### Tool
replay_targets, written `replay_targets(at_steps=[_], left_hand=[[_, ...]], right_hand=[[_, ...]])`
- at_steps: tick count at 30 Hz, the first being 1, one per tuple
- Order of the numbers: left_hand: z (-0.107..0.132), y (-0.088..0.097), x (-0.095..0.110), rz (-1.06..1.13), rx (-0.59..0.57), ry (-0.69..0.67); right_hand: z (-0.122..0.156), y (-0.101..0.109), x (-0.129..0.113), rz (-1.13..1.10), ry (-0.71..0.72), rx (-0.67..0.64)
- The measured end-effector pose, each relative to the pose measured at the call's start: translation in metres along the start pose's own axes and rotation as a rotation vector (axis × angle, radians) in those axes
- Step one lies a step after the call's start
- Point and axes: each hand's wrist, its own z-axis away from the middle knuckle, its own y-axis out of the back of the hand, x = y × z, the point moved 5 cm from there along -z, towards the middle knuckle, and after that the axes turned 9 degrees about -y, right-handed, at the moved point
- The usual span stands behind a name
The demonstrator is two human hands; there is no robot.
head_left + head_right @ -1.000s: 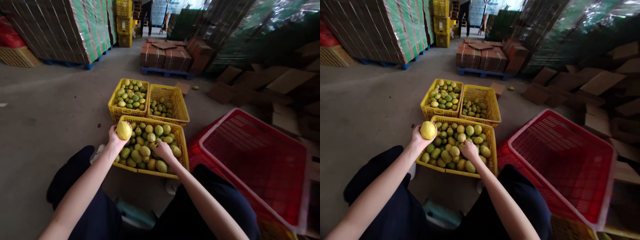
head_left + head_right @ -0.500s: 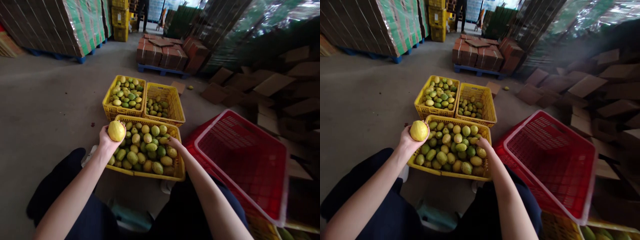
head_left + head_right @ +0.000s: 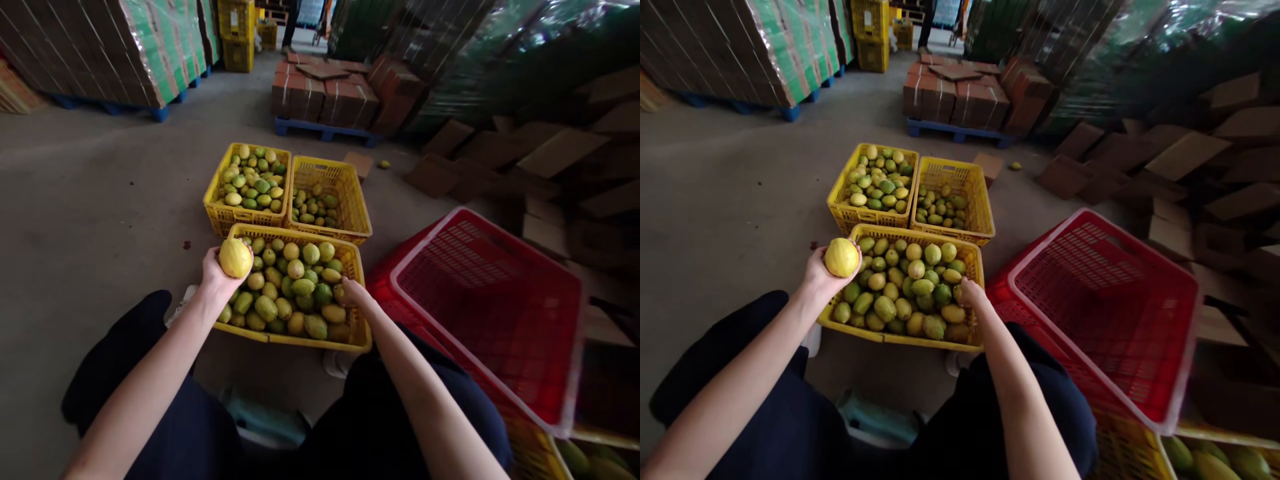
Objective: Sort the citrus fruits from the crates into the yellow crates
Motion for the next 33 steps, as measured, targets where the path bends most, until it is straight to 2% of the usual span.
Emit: replay_targets(at_steps=[3, 8, 10, 13, 14, 16, 19, 22, 27, 33], left_hand=[[0.002, -0.006, -0.007, 0.035, -0.039, 0.002], [0.012, -0.023, -0.014, 0.113, -0.145, -0.013], [0.017, -0.031, -0.018, 0.125, -0.214, -0.012], [0.024, -0.041, -0.029, 0.099, -0.312, -0.053], [0.027, -0.043, -0.033, 0.085, -0.338, -0.079], [0.032, -0.044, -0.04, 0.037, -0.403, -0.147], [0.039, -0.044, -0.042, -0.126, -0.548, -0.297], [0.043, -0.043, -0.033, -0.242, -0.636, -0.438], [0.039, -0.036, -0.014, -0.258, -0.643, -0.433], [0.042, -0.037, -0.004, -0.247, -0.658, -0.514]], right_hand=[[0.005, 0.004, -0.01, 0.21, -0.031, 0.025], [0.033, 0.035, -0.061, 0.278, 0.114, 0.112], [0.056, 0.047, -0.087, 0.103, 0.222, 0.082], [0.097, 0.053, -0.123, -0.427, 0.431, -0.012], [0.109, 0.052, -0.131, -0.56, 0.475, -0.014], [0.126, 0.044, -0.143, -0.663, 0.531, 0.005], [0.141, 0.029, -0.155, -0.507, 0.634, 0.101], [0.15, 0.023, -0.162, -0.28, 0.747, 0.224], [0.16, 0.031, -0.173, -0.192, 0.859, 0.358], [0.163, 0.032, -0.186, -0.219, 0.951, 0.408]])
